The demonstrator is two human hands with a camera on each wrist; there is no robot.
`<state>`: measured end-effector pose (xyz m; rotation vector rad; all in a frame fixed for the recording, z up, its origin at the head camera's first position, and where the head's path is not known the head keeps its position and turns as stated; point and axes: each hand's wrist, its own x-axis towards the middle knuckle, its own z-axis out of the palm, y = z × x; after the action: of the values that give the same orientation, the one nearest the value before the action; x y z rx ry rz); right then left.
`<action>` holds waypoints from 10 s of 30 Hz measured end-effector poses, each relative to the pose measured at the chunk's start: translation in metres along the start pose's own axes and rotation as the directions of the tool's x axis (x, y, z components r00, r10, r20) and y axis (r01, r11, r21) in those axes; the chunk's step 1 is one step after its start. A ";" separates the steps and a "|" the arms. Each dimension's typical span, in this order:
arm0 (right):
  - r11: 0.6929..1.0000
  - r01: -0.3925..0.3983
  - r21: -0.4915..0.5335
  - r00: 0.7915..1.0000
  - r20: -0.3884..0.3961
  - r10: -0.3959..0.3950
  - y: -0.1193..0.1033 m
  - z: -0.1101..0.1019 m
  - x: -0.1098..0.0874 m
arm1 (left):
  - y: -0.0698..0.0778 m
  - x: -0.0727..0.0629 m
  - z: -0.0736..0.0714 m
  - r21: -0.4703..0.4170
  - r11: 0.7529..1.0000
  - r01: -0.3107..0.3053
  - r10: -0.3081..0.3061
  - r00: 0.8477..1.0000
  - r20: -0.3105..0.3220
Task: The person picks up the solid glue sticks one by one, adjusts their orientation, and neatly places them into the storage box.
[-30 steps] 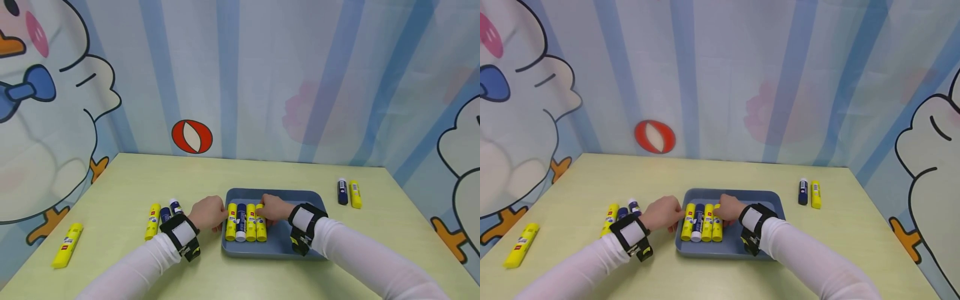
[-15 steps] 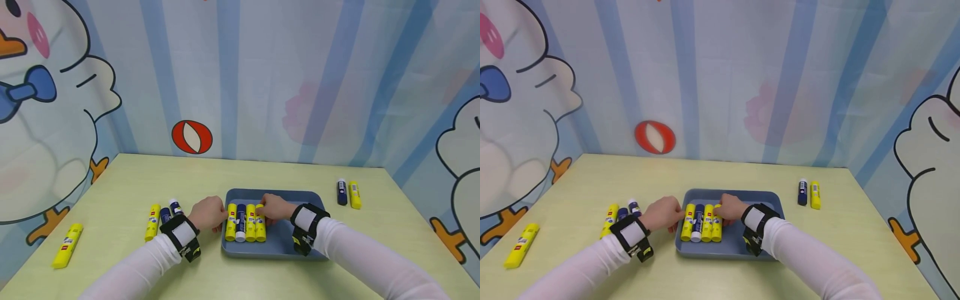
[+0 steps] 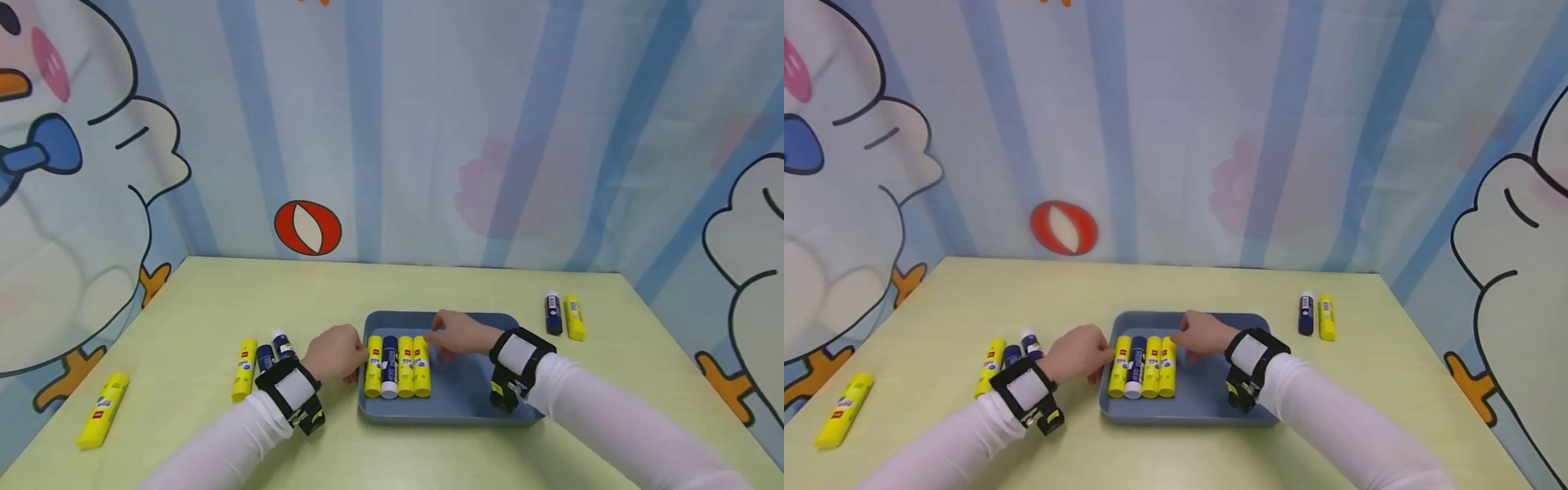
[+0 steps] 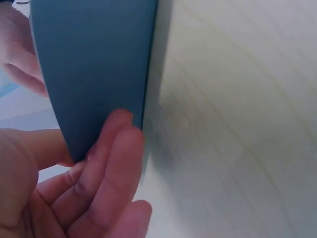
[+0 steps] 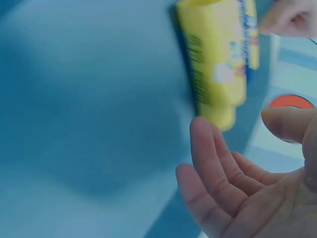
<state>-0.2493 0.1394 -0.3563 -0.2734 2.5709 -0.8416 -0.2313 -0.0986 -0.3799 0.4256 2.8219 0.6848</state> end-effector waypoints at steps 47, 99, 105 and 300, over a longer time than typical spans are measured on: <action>0.931 -0.356 -0.084 0.840 -0.466 0.279 0.195 -0.106 -0.040 | 0.006 0.005 -0.008 0.022 0.999 0.030 -0.030 1.000 -0.006; 0.955 -0.200 -0.220 0.819 -0.572 0.039 0.147 -0.124 -0.052 | -0.008 0.013 -0.005 -0.001 0.999 -0.041 0.041 0.999 0.036; 0.962 -0.101 -0.254 0.857 -0.514 -0.046 0.128 -0.116 -0.053 | -0.014 0.015 -0.007 0.008 0.995 -0.103 0.103 0.993 0.060; 0.989 -0.108 -0.101 0.994 -0.033 0.105 0.005 0.001 0.012 | 0.004 0.009 -0.008 0.090 0.996 0.005 -0.006 1.000 0.007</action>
<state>-0.2600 0.1389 -0.3635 -0.1541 2.6330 -0.6812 -0.2407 -0.0955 -0.3720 0.4347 2.8540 0.5549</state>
